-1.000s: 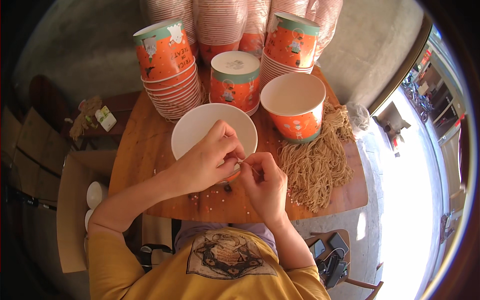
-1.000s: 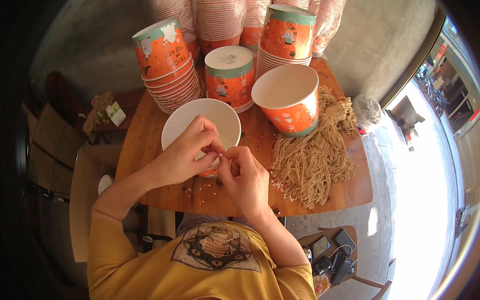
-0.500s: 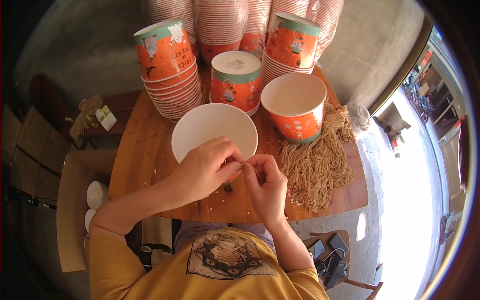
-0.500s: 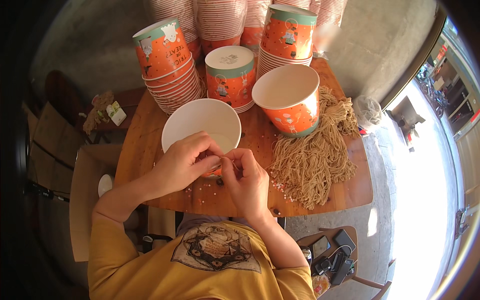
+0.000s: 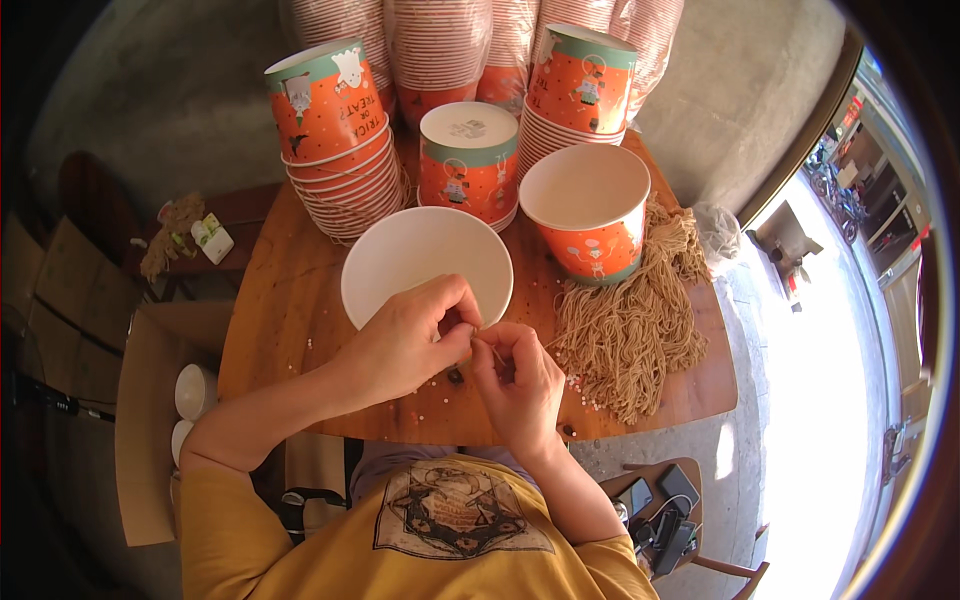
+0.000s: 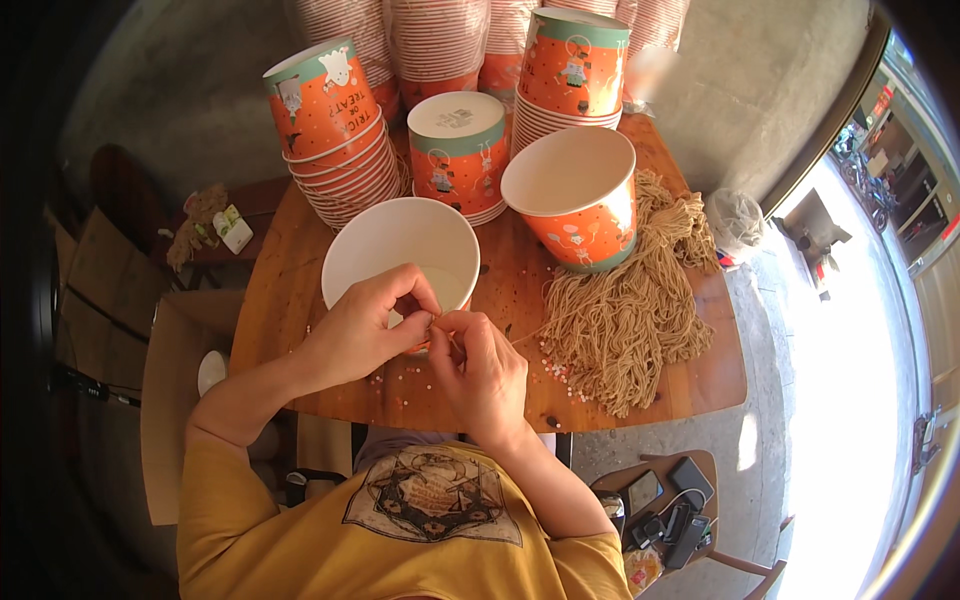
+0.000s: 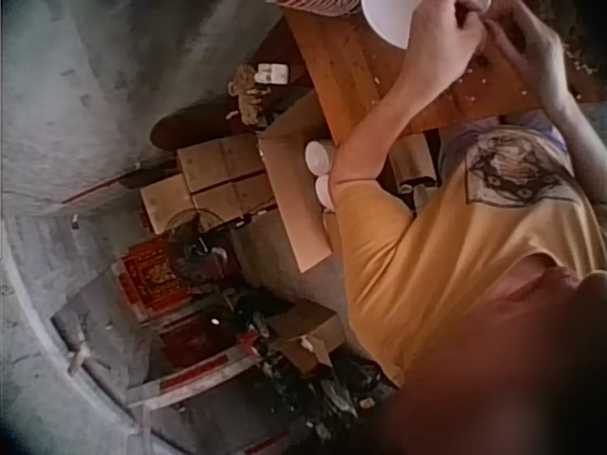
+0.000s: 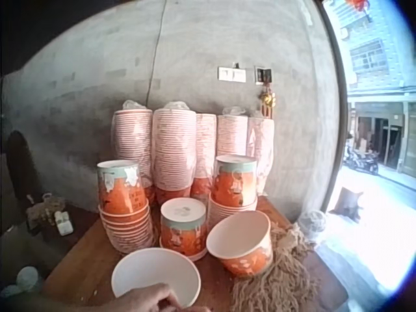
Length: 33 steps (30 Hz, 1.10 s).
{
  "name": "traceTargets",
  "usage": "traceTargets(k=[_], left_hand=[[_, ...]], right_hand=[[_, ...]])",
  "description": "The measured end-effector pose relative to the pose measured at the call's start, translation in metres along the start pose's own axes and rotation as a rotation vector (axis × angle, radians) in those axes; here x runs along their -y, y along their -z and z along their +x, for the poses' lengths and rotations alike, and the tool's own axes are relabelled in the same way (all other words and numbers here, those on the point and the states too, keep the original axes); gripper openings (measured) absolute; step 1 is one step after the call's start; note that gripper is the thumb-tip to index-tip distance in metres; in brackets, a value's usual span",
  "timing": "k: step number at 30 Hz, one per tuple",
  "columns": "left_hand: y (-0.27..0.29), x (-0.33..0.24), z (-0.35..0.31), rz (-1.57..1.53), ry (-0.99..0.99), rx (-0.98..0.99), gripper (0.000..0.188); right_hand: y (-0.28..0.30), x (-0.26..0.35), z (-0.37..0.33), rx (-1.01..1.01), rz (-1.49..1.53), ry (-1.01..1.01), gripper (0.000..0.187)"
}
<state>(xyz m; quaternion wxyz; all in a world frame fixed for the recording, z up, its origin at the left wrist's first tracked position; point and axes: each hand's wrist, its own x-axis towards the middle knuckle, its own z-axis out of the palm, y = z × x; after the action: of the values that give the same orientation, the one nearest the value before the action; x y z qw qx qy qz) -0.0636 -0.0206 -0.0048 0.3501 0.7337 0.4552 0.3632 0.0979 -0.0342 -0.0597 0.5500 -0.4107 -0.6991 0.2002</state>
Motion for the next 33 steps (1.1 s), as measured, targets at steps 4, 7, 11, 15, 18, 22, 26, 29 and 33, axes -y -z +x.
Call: traceTargets(k=[4,7,11,15,18,22,26,29,33], left_hand=[[0.0,-0.002,0.002,-0.085,0.056,0.022,0.01],[0.001,-0.002,0.003,-0.109,0.08,0.048,0.012],[0.002,-0.002,0.007,-0.195,0.103,0.061,0.014],[0.005,-0.002,0.01,-0.338,0.153,0.116,0.017],[0.009,-0.004,0.012,-0.447,0.247,0.149,0.018],[0.012,-0.004,0.017,-0.528,0.349,0.194,0.019],[0.013,-0.003,0.019,-0.555,0.387,0.187,0.02],[0.012,-0.002,0.019,-0.578,0.409,0.167,0.022],[0.012,0.002,0.021,-0.6,0.433,0.141,0.023]], right_hand=[[0.0,-0.001,-0.001,0.004,-0.019,0.017,0.017],[0.0,-0.001,-0.002,0.005,0.027,-0.021,0.017],[0.005,0.002,0.0,0.014,0.078,-0.129,0.014],[0.006,-0.002,0.001,0.029,0.133,-0.21,0.012],[0.007,-0.003,0.0,0.051,0.218,-0.286,0.011],[0.008,0.0,0.002,0.046,0.254,-0.312,0.012],[0.012,-0.004,0.007,-0.033,-0.068,0.016,0.017],[0.016,-0.007,0.013,-0.052,-0.214,0.232,0.021],[0.021,-0.01,0.012,0.064,-0.186,0.209,0.02]])
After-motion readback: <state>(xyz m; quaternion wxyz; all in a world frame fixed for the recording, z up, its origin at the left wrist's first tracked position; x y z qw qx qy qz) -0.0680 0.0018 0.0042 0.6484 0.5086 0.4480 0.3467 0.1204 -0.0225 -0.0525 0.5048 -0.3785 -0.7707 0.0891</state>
